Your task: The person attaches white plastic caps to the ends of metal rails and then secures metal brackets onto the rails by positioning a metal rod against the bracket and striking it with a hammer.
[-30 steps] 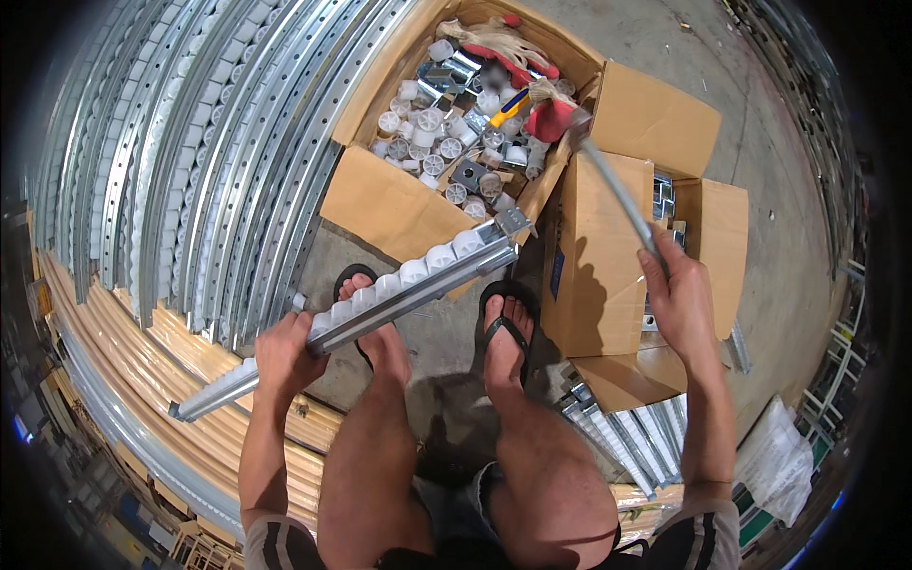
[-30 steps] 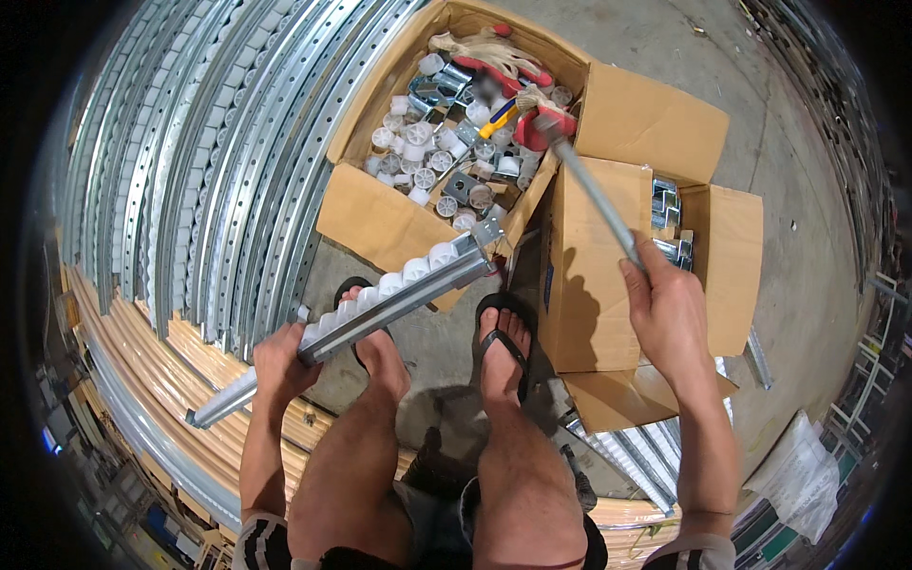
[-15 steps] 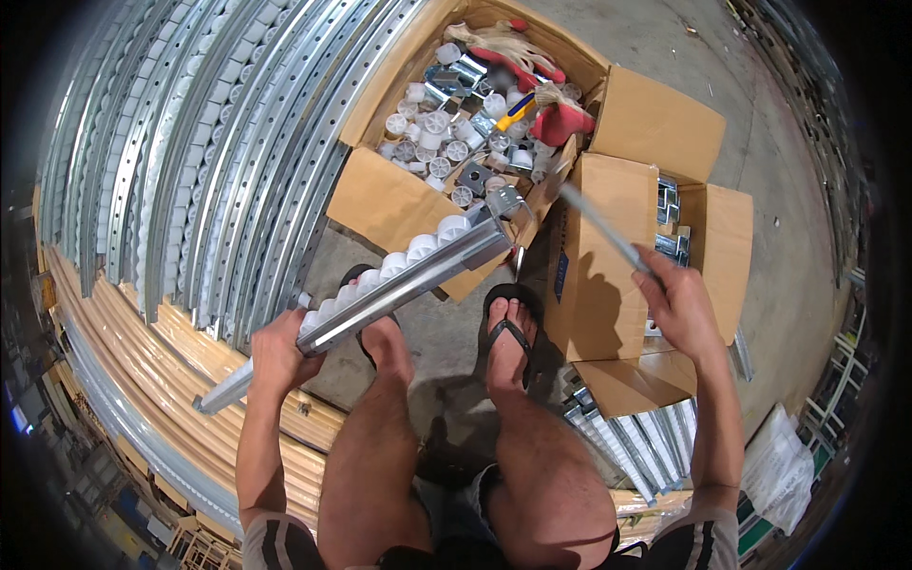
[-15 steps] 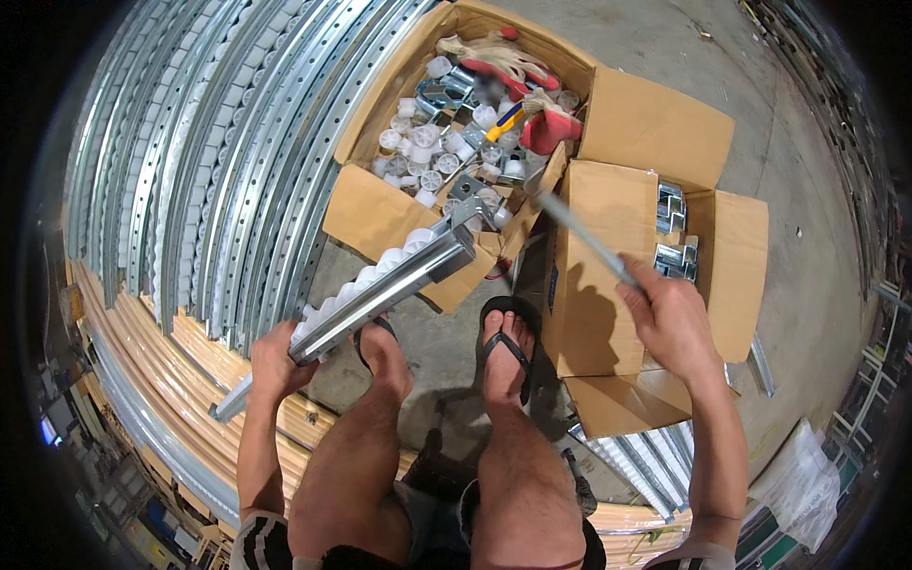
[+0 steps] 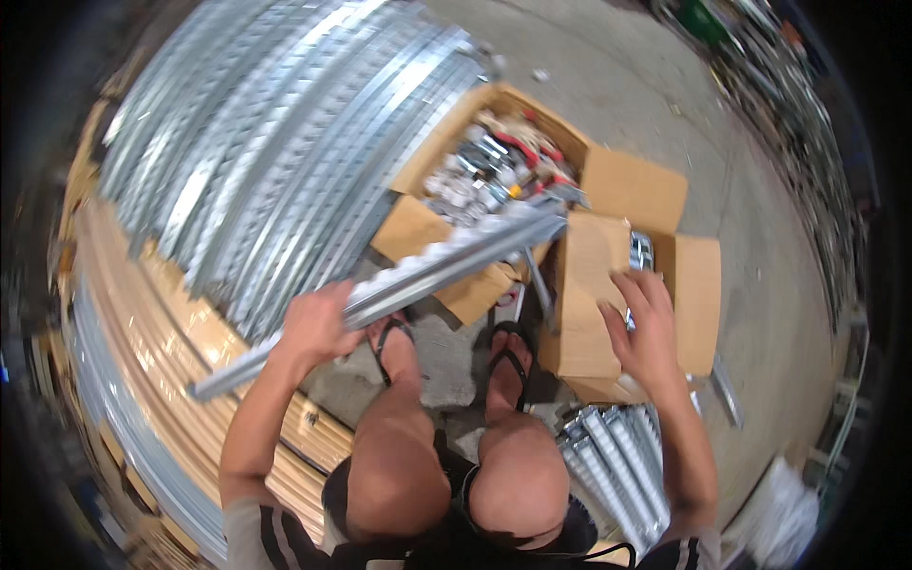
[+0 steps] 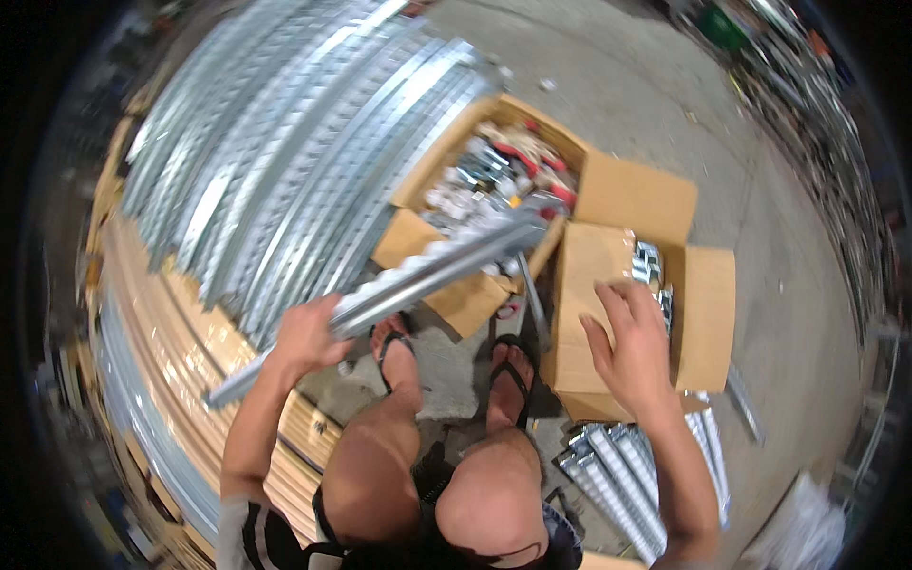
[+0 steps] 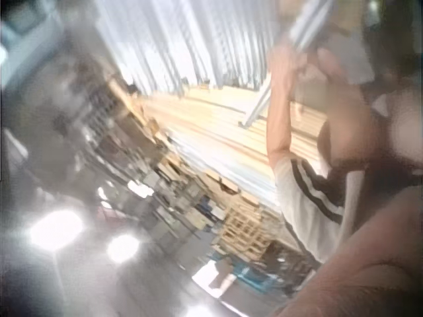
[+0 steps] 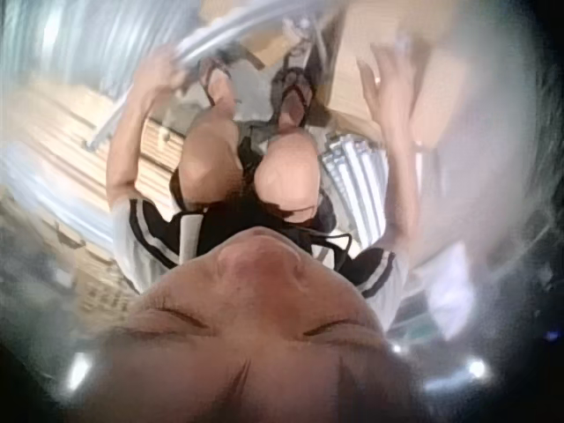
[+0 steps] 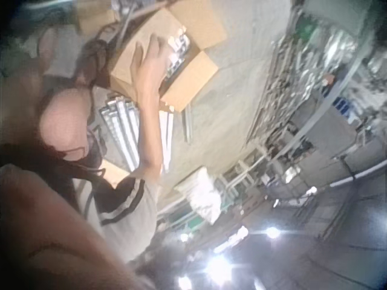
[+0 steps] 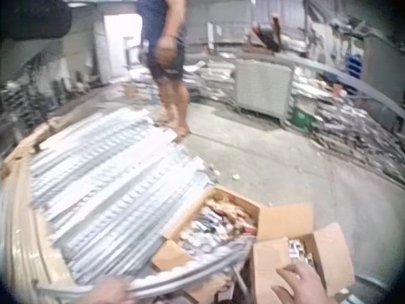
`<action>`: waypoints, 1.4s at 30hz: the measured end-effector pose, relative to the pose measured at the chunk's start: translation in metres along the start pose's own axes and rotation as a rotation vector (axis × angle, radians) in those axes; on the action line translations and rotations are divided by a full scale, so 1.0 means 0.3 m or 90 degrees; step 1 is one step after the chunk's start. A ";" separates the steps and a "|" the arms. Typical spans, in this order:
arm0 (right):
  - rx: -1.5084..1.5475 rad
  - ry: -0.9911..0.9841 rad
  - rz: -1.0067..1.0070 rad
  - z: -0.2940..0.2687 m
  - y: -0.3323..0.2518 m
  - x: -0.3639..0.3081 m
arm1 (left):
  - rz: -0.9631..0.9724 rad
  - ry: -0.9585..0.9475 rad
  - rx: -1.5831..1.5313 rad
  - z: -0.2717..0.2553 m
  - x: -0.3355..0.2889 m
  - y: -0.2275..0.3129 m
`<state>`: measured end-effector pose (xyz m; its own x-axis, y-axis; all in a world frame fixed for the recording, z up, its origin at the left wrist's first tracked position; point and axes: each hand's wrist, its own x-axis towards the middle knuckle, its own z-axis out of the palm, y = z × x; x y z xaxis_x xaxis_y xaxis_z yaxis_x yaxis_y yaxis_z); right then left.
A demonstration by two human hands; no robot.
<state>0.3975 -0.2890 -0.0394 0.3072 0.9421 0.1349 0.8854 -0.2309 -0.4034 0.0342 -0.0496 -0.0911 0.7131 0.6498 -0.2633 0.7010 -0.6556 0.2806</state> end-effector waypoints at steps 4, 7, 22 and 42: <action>-0.071 0.088 -0.147 -0.257 -0.237 -0.135 | 0.160 0.048 0.019 -0.176 0.029 0.221; -0.250 0.106 -0.168 -0.378 -0.319 -0.177 | 0.351 0.132 0.044 -0.176 0.095 0.449; 0.274 -0.078 0.237 -0.324 -0.136 -0.866 | 0.850 0.172 0.195 -0.135 -0.092 1.053; 0.362 0.866 0.951 0.113 0.041 -1.742 | 0.388 0.242 -0.132 -0.361 -0.126 0.455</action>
<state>0.2360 -0.7761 -0.1455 0.7516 -0.6393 -0.1626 -0.3175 -0.1345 -0.9387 0.1019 -0.1221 0.0571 0.8957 0.3073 0.3214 0.1399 -0.8809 0.4522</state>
